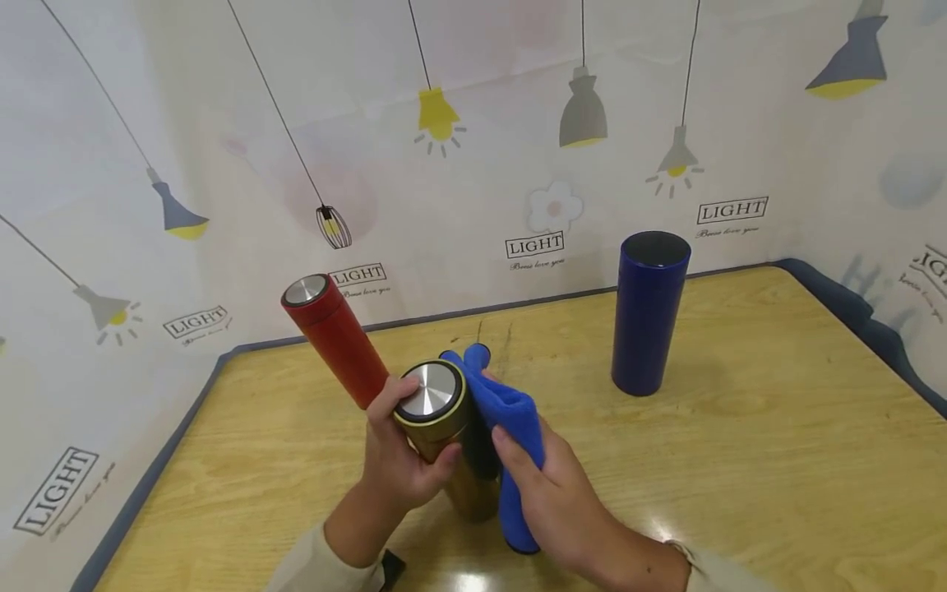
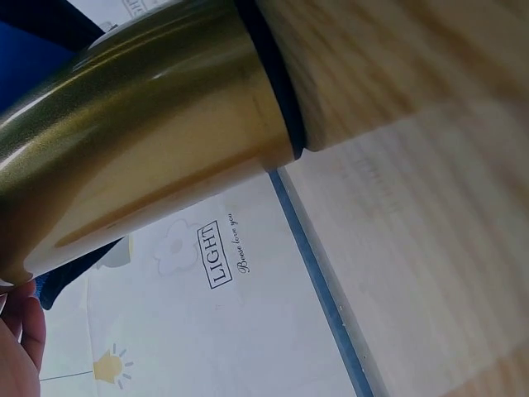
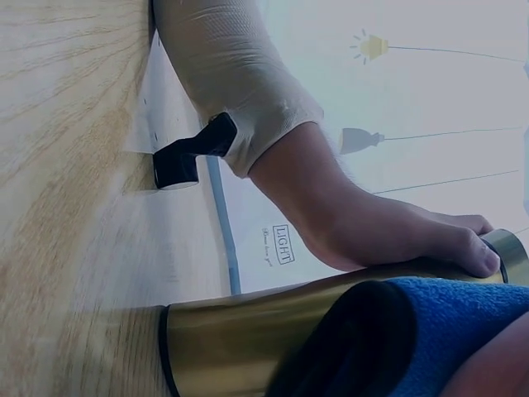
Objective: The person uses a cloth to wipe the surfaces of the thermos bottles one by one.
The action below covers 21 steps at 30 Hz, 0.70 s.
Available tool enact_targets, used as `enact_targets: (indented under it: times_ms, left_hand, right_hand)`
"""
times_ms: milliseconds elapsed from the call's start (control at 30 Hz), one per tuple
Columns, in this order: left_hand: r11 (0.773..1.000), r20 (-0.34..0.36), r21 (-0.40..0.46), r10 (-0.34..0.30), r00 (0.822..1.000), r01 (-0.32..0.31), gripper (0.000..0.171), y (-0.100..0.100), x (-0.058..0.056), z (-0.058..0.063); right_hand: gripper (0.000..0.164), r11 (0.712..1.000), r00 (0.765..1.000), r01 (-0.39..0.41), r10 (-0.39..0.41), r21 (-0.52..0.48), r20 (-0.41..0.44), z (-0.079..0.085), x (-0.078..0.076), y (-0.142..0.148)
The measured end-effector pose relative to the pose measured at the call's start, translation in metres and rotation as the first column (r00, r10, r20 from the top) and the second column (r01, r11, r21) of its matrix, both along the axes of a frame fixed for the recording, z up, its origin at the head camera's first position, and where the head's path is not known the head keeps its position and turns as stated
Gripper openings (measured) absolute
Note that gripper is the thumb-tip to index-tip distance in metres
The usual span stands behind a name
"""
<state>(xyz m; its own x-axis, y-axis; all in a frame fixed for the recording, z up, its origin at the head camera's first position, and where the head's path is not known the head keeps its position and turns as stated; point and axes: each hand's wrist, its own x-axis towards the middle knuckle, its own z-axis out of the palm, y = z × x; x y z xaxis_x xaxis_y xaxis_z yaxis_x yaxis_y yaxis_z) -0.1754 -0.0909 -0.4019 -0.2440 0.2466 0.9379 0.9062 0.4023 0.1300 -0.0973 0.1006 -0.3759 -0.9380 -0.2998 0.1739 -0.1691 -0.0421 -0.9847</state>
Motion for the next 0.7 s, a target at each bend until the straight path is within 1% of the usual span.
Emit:
enact_targets:
  times_ms: [67, 167, 300, 333, 467, 533, 633, 700]
  left_hand:
    - [1.000, -0.004, 0.002, 0.000, 1.000, 0.000, 0.063, 0.000, 0.000, 0.000]
    - [1.000, 0.000, 0.000, -0.002, 1.000, 0.002, 0.063, -0.001, 0.000, -0.001]
    - [1.000, -0.009, -0.002, 0.000, 1.000, 0.000, 0.063, -0.001, 0.000, 0.000]
    - [1.000, -0.017, 0.001, 0.001, 1.000, -0.001, 0.063, 0.000, 0.000, 0.000]
    - [1.000, -0.035, 0.010, 0.000, 0.999, 0.000, 0.063, 0.001, 0.000, -0.001]
    - [1.000, -0.041, 0.009, 0.002, 0.999, -0.001, 0.063, 0.001, 0.001, -0.002]
    - [1.000, -0.055, 0.010, 0.002, 0.998, -0.001, 0.064, 0.001, 0.001, -0.002]
    - [1.000, -0.059, 0.008, 0.004, 0.998, -0.004, 0.064, 0.000, 0.000, -0.002]
  right_hand:
    - [0.048, 1.000, 1.000, 0.000, 0.000, 0.000, 0.001, 0.000, 0.000, -0.001]
    - [0.047, 1.000, 1.000, -0.005, 0.005, -0.014, -0.022, -0.001, -0.001, -0.002]
    - [0.047, 1.000, 1.000, -0.003, 0.003, -0.028, -0.017, -0.002, -0.002, -0.003]
    - [0.047, 1.000, 1.000, 0.006, -0.006, -0.026, -0.006, -0.002, -0.002, -0.004]
    - [0.049, 0.998, 0.994, 0.056, -0.055, -0.002, 0.095, -0.007, -0.002, -0.007]
    - [0.051, 0.999, 0.989, 0.052, -0.052, 0.002, 0.139, -0.009, -0.003, -0.009]
    - [0.052, 1.000, 0.989, 0.024, -0.024, -0.002, 0.149, -0.011, -0.005, -0.009]
    - [0.052, 1.000, 0.992, 0.012, -0.010, -0.010, 0.129, -0.010, -0.006, -0.008]
